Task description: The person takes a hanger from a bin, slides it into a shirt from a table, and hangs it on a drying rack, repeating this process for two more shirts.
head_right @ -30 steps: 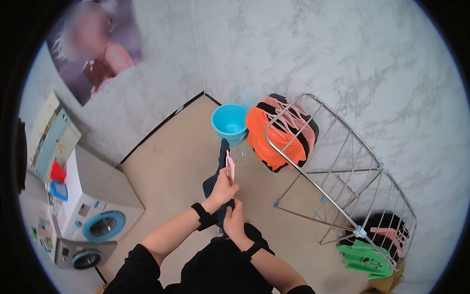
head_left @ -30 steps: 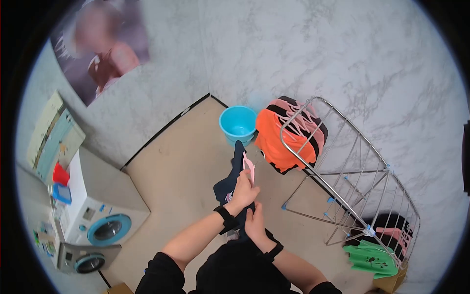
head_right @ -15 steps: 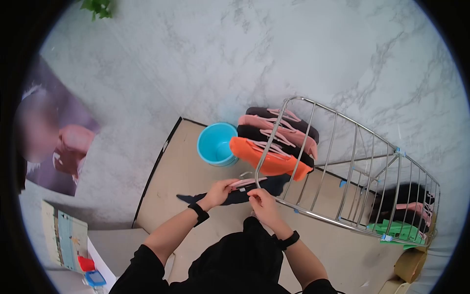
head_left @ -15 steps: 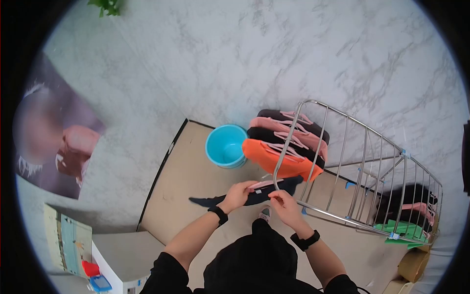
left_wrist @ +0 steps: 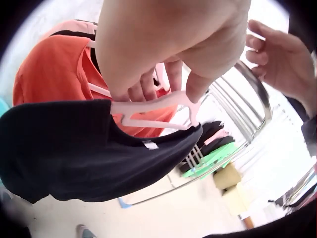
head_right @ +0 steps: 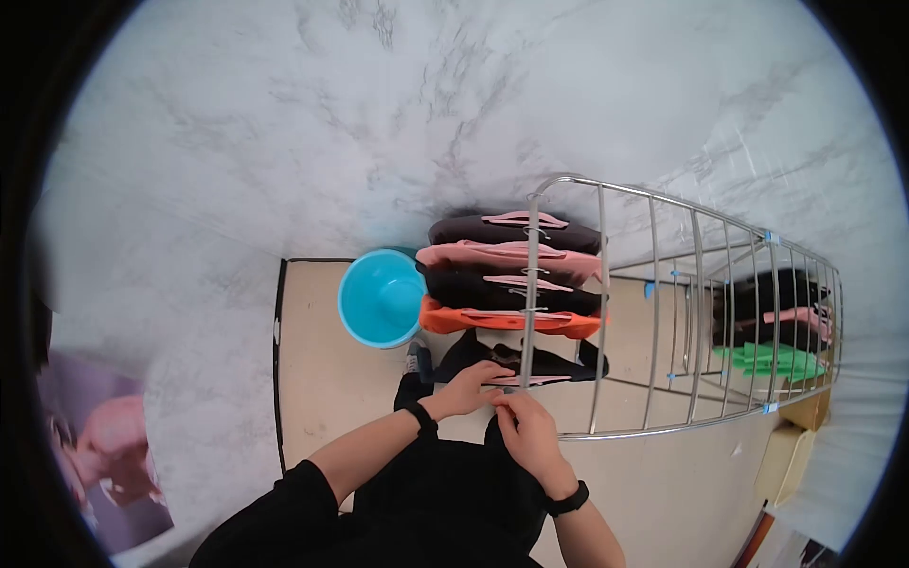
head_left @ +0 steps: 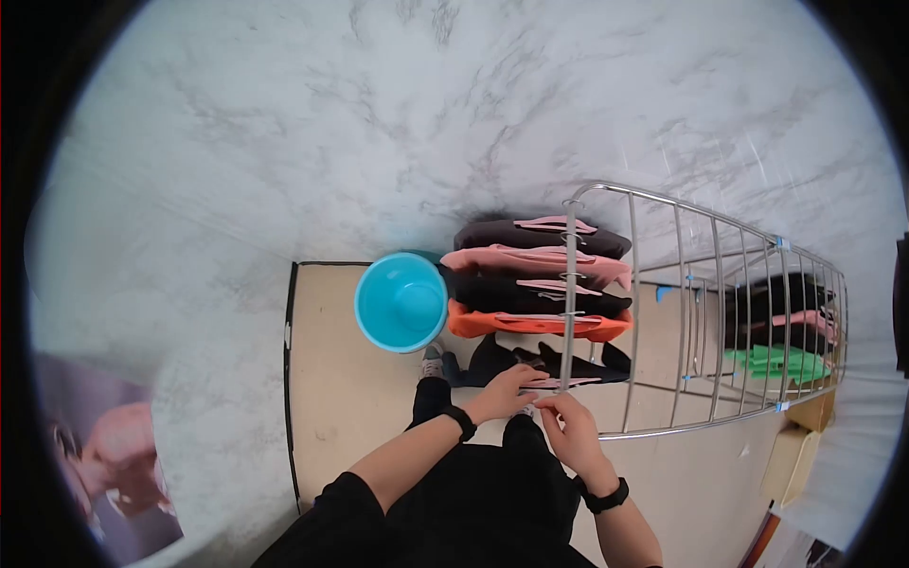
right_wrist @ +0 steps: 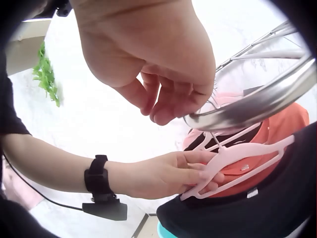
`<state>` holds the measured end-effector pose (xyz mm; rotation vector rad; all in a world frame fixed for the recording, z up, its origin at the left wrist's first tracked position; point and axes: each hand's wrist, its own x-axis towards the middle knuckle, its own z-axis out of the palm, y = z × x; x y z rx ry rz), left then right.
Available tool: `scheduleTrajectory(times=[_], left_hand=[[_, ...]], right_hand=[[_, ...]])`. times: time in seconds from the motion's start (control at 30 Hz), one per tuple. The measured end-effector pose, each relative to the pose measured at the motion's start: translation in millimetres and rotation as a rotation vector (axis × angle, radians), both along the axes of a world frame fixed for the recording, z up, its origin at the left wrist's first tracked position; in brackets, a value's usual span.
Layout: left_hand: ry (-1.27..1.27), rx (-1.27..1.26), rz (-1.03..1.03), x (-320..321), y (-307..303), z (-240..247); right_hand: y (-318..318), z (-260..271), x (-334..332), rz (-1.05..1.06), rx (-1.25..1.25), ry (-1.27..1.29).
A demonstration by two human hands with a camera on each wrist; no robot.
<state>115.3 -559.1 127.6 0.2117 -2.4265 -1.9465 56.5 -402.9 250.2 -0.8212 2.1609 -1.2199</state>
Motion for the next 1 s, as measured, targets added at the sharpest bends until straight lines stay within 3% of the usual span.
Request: scheduleTrajectory(times=[0.07,0.17,0.2,0.27,0.37,0.43,0.47,0.57,0.7,0.8,0.9,1.0], left_hand=[[-0.108,-0.004,0.084,3.7,-40.7,-0.4],[-0.198,0.132,0.472,23.7,-106.4,-57.7],[-0.294,-0.102,0.469,29.1,-130.2,-85.5],[-0.424,-0.166,0.43,22.7,-159.6,-109.8],[-0.21,-0.335,0.323,9.3,-179.7,-136.8],[-0.08,-0.477,0.094,-2.3,-190.6,-124.2],[-0.094,-0.461,0.101,-3.1,-195.7,-127.6],[0.101,-0.548,0.042,7.8,-216.0,-138.5],[0.257,-0.488,0.255,59.4,-245.4,-148.6],[0.161,-0.621,0.387,73.2,-254.4,-118.2],[-0.014,-0.595,0.209,66.2,-258.1,-102.0],[0.095,-0.614,0.253,64.5,-258.7,-100.7]], right_hand=[[-27.2,2.4,7.2,-0.064,0.055,0.11],[-82.5,-1.0,25.5,-0.248,0.085,0.017],[-97.2,-16.5,29.4,-0.276,0.076,-0.016],[-123.1,-68.5,31.2,-0.434,0.119,-0.155],[-159.6,-120.2,18.5,-0.746,-0.009,-0.654],[-177.3,-133.6,2.0,-0.84,-0.038,-0.635],[-180.7,-146.6,-0.4,-0.897,-0.084,-0.6],[-173.3,-157.7,-12.3,-0.853,-0.073,-0.747],[-165.4,-150.9,-8.3,-0.811,-0.085,-0.634],[-174.6,-144.2,-2.1,-0.733,-0.222,-0.563],[-180.0,-147.3,5.4,-0.67,-0.267,-0.532],[-182.0,-141.2,7.2,-0.616,-0.292,-0.508]])
